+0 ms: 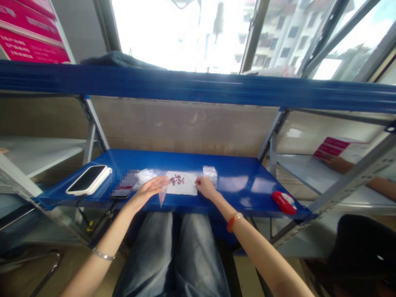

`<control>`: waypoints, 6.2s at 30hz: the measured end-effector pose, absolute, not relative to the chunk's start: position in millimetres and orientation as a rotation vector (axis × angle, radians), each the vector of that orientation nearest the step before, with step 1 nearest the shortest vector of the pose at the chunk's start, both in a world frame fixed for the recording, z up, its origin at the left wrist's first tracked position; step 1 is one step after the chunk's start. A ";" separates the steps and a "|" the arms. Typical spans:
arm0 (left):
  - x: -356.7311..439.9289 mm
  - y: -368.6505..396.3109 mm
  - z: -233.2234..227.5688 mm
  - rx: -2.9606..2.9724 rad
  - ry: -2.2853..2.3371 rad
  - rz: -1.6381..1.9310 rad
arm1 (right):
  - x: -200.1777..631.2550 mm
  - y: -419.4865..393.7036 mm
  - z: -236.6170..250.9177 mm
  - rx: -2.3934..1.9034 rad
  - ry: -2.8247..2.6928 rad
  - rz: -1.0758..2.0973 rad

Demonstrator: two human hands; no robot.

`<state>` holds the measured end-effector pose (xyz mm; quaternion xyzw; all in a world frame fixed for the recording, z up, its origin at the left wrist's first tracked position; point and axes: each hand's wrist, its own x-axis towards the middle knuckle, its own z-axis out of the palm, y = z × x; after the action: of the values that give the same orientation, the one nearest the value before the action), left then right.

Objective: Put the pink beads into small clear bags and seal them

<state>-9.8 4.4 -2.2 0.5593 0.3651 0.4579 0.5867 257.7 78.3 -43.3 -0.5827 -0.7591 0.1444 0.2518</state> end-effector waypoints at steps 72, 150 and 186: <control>5.3 17.4 -12.6 1.484 1.234 1.389 | 168.2 29.9 23.7 -0.983 -2.107 0.534; 9.1 -9.4 6.8 1.712 1.175 1.395 | 166.6 15.0 16.9 -0.930 -1.875 1.021; 171.9 117.3 -30.4 1.650 1.160 1.092 | 333.7 97.2 -15.8 -1.490 -1.680 0.655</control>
<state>171.9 117.3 -30.4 0.6557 0.4608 0.4339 0.4116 333.7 97.2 -15.8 -0.5865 -0.6612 0.2576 0.3906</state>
